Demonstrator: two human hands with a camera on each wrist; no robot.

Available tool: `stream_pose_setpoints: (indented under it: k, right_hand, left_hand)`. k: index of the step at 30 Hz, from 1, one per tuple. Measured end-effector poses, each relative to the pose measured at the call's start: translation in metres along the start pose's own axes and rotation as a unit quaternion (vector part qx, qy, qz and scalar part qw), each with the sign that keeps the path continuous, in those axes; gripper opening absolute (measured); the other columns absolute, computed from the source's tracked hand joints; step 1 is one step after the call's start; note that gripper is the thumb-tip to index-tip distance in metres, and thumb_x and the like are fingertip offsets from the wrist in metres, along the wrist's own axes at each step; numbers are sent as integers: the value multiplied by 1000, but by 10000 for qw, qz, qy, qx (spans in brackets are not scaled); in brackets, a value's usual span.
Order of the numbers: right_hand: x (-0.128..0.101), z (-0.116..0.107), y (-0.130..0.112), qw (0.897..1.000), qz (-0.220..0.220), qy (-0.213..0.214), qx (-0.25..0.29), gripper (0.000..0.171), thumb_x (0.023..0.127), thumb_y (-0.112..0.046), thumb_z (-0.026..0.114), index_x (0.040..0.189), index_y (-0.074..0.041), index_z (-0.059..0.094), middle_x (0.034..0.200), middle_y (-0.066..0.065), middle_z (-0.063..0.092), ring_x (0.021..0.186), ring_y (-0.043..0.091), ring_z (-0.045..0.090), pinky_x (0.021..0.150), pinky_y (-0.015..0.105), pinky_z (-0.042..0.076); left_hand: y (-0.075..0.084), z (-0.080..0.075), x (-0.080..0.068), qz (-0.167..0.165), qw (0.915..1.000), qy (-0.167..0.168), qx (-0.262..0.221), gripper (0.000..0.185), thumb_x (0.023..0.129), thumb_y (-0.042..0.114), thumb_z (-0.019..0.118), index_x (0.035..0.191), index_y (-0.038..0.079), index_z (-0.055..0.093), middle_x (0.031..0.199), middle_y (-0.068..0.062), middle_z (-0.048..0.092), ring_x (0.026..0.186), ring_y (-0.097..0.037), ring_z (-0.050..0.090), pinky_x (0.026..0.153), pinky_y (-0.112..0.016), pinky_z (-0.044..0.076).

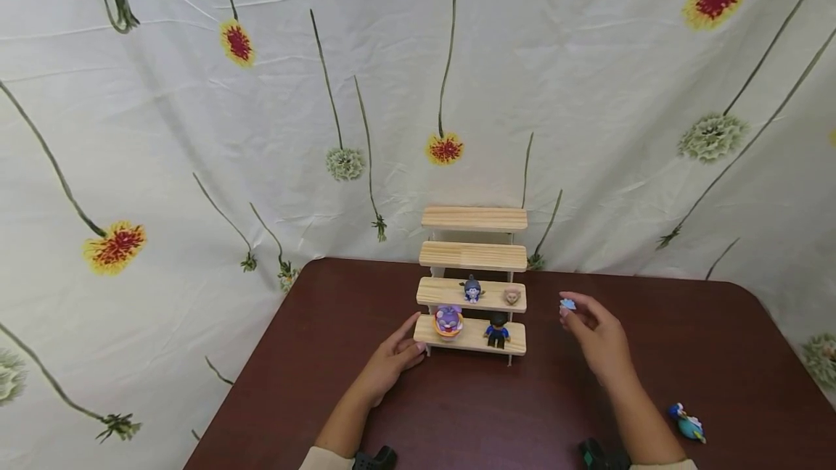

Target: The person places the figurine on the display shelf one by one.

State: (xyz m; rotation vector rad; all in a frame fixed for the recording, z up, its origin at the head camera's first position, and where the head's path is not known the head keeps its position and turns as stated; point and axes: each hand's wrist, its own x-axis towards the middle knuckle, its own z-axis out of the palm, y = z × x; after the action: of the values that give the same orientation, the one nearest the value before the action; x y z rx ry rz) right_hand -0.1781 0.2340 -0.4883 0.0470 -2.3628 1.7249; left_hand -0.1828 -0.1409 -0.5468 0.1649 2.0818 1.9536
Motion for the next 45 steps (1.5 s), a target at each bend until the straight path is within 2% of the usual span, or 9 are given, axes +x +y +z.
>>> stream_pose_setpoints:
  k: [8,14,22,30,35,40,45]
  right_hand:
    - [6,4,-12,10000,19,5,-47,42,102,-24,63,137,-1,59,101,-19,66,90,-2,69,77,14,59]
    - [12,6,-21,9999,-22,-31,-112,42,101,-27,64,137,-6,61,106,-12,67,91,-3,69,79,16,60]
    - [20,9,-35,9987,-11,-148,-487,46,101,-37,62,138,-10,61,108,-14,63,94,-6,65,79,17,59]
    - [33,16,-41,9959,-175,-117,-884,43,101,-41,62,135,-16,63,111,-4,69,91,-10,62,75,15,54]
    - [39,20,-44,9960,-272,-139,-841,43,101,-39,62,135,-12,63,116,7,69,92,-12,59,77,10,52]
    - [44,23,-45,9965,-285,-207,-756,44,102,-39,61,133,-8,62,118,9,66,96,-12,56,81,6,49]
    - [50,26,-46,9951,-302,-261,-910,45,102,-39,61,131,-5,62,121,13,67,96,-12,54,80,4,47]
  left_hand:
    - [0,0,0,0,10000,-21,-34,65,103,26,61,160,30,30,137,-22,62,126,-26,61,109,-39,51]
    - [0,0,0,-9,10000,-6,11,65,102,27,61,159,33,31,137,-22,62,127,-26,61,109,-40,51]
    - [0,0,0,-33,10000,6,10,64,102,28,62,159,35,32,137,-21,62,126,-25,62,109,-40,51]
    - [-1,0,1,-8,10000,-26,-23,65,102,27,62,159,34,31,135,-21,63,126,-26,61,109,-40,51]
    - [0,-1,1,5,10000,-36,5,65,102,28,62,159,35,31,135,-20,63,127,-26,61,110,-40,51]
    - [0,-1,0,3,10000,-17,30,65,102,28,62,159,35,31,135,-21,63,127,-27,61,109,-40,51]
    - [1,0,0,-24,10000,-5,50,65,102,29,61,159,35,31,136,-21,62,127,-26,61,109,-40,51]
